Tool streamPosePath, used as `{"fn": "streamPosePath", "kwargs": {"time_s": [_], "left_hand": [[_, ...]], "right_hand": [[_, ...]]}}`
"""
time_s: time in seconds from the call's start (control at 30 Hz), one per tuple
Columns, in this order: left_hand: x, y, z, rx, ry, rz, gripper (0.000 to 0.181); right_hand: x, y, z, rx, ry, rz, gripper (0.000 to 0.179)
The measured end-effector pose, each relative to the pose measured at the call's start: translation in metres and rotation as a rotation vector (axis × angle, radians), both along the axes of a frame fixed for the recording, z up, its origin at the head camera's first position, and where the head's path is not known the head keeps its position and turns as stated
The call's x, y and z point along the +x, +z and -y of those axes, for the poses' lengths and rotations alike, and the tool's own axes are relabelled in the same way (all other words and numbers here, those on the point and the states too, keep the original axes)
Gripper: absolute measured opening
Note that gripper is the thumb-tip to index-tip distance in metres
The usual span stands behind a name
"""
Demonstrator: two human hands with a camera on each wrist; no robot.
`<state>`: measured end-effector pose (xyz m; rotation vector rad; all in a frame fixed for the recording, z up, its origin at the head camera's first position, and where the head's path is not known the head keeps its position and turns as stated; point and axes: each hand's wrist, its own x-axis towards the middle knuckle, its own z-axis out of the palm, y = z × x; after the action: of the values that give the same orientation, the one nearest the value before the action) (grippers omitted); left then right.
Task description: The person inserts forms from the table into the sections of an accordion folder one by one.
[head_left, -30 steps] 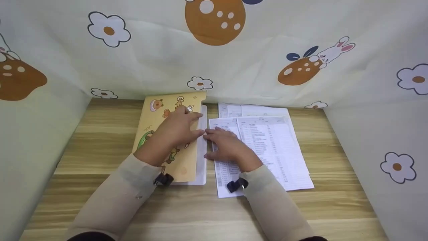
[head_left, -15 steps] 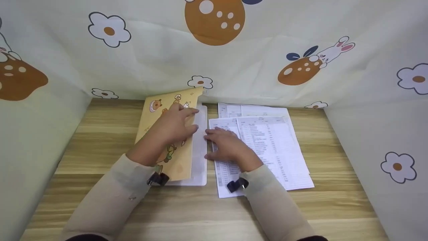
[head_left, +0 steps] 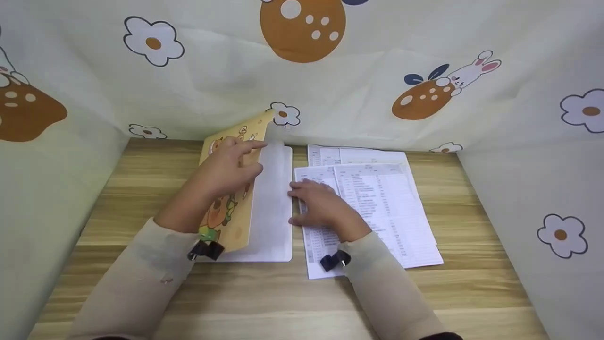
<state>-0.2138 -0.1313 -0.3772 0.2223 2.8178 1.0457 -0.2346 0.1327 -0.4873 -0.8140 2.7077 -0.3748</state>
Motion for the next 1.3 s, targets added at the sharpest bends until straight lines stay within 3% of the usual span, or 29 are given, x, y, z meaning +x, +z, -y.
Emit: {"fn": "streamPosePath", "kwargs": {"time_s": [0.17,0.43,0.73,1.07,1.3], "left_hand": [[0.002,0.004,0.010,0.069,0.005,-0.005,0.058],[0.004,0.004,0.024,0.194,-0.044,-0.001,0.055],[0.003,0.003,0.034,0.304,-0.055,0.059,0.057],[0.004,-0.002,0.047,0.430,0.013,0.153,0.061],[0.005,-0.002,0.053,0.471,0.004,0.145,0.060]], "right_hand": [[0.000,-0.001,0.000,-0.004,-0.008,0.006,0.075],[0.000,-0.002,-0.001,-0.009,-0.012,0.015,0.076],[0.001,0.000,-0.001,-0.005,0.003,0.009,0.076],[0.005,0.010,-0.001,-0.015,0.018,0.027,0.075],[0.005,0.014,-0.007,-0.056,0.012,0.034,0.075]]}}
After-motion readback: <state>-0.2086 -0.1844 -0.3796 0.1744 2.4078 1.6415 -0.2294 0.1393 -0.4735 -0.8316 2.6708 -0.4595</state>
